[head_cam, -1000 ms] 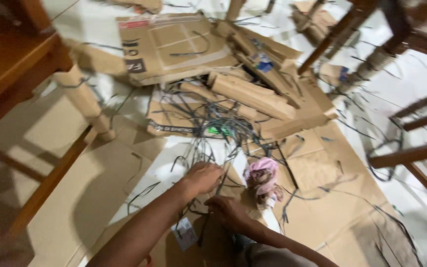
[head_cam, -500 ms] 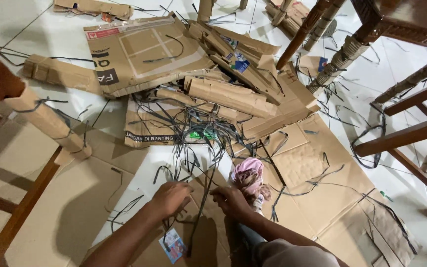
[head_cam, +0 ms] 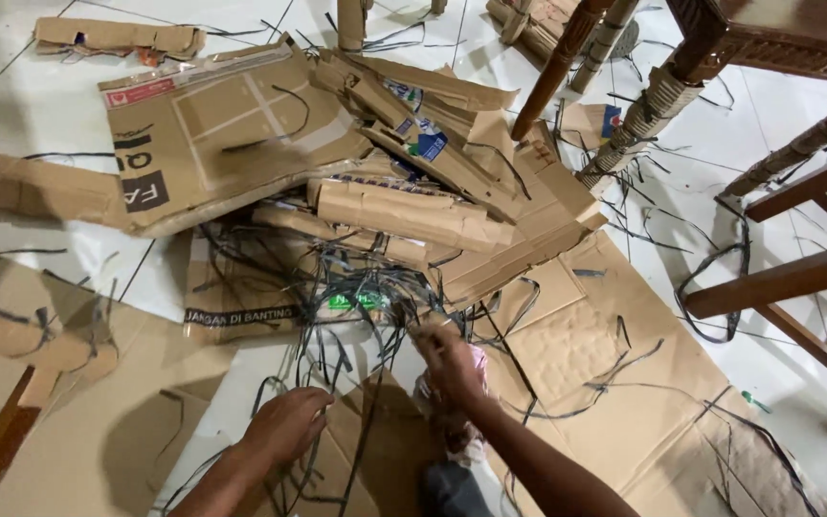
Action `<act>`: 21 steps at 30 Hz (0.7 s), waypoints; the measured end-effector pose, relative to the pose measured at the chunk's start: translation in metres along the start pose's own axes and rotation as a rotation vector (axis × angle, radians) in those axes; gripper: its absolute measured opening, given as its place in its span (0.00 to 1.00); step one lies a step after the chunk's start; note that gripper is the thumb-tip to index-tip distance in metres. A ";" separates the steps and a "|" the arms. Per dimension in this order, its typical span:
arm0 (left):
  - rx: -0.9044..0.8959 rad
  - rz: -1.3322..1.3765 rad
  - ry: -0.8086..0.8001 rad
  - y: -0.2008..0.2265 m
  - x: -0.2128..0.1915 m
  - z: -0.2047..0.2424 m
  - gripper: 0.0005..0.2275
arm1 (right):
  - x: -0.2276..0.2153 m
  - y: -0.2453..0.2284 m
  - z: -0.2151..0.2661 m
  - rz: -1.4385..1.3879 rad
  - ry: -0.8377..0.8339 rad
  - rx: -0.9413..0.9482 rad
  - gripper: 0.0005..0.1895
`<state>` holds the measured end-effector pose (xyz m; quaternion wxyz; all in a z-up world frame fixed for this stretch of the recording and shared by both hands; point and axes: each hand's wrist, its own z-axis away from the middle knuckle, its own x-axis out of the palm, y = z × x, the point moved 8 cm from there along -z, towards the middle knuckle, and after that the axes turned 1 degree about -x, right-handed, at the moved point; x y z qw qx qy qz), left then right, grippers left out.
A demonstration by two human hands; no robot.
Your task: Wrapping the legs and frame of a wooden chair with protective cardboard and securing it with wire ties.
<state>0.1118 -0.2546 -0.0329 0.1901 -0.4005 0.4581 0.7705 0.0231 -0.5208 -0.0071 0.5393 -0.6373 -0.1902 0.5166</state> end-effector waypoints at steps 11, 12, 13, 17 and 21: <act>-0.243 0.108 -0.117 0.008 -0.017 -0.051 0.15 | -0.107 -0.022 -0.156 0.622 0.511 -0.517 0.27; -0.246 0.106 -0.119 0.006 -0.012 -0.056 0.15 | -0.111 -0.022 -0.162 0.619 0.510 -0.514 0.27; -0.245 0.076 -0.139 0.004 -0.005 -0.060 0.16 | -0.113 -0.014 -0.174 0.698 0.442 -0.388 0.30; -0.196 0.086 -0.151 0.004 0.005 -0.067 0.16 | -0.106 0.002 -0.192 0.907 0.228 -0.163 0.26; -0.222 0.092 -0.150 0.001 0.011 -0.072 0.15 | -0.082 0.023 -0.176 0.940 0.180 -0.246 0.23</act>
